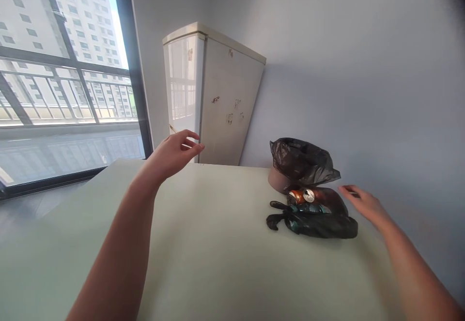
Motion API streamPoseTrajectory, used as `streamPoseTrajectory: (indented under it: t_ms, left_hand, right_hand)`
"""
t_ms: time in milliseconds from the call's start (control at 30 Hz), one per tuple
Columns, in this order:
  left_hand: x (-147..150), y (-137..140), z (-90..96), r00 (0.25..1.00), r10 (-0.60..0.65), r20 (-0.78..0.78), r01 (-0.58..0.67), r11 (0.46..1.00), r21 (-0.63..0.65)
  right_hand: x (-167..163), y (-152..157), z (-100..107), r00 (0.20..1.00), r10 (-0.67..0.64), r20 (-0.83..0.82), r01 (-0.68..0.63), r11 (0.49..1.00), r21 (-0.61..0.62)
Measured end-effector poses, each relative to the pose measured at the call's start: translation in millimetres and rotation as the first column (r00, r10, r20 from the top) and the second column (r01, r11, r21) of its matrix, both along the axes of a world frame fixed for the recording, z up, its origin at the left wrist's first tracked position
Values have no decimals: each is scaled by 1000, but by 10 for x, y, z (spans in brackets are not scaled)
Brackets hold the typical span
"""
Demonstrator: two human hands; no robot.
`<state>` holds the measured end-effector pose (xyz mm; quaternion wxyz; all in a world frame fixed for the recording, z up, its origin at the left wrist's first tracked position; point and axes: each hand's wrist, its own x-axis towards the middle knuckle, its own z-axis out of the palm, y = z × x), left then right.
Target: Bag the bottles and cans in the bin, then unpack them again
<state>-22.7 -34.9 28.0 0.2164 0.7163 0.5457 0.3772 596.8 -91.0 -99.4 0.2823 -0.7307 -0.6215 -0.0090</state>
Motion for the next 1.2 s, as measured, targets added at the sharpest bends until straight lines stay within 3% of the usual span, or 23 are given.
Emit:
streamPoseTrajectory:
  t_ms: [67, 133, 233, 367, 533, 667, 767, 900, 1033, 1100, 1200]
  left_hand:
    - [48, 5, -12, 1000, -23, -10, 23, 1000, 0]
    - [91, 10, -29, 998, -56, -29, 55, 998, -17]
    - [143, 72, -89, 992, -120, -24, 118, 991, -58]
    - [238, 341, -343, 960, -267, 85, 276, 953, -122]
    - [503, 655, -989, 911, -240, 334, 327, 915, -235]
    - [671, 483, -1600, 910, -100, 403, 233, 927, -295]
    - [653, 208, -1946, 935, -55, 351, 171, 935, -311]
    - [508, -5, -2158, 952, -45, 304, 121, 964, -237]
    - [363, 53, -2262, 932, -32, 362, 106, 977, -188]
    - [321, 108, -2317, 890, -58, 451, 147, 975, -165]
    - [306, 139, -2369, 802, -158, 577, 311, 934, -177]
  right_hand:
    - [0, -26, -191, 964, -64, -256, 46, 996, -75]
    - [-70, -39, -352, 842, -119, -526, 47, 988, -149]
    - [-144, -35, -556, 676, -130, -725, -2, 984, -178]
    - [-144, 4, -756, 651, -49, -757, -61, 991, -117]
    - [-387, 106, -869, 616, 37, -787, -155, 985, -75]
    - [-865, 168, -929, 631, 107, -769, -191, 981, -20]
    - [-1274, 165, -987, 648, 142, -748, -209, 978, 4]
    - [-1769, 203, -1049, 599, 203, -775, -298, 954, 20]
    - [-2172, 443, -1082, 569, 342, -748, -434, 897, 81]
    - [-2318, 621, -1112, 582, 415, -699, -458, 878, 139]
    - [-2418, 843, -1172, 638, 414, -650, -361, 906, 223]
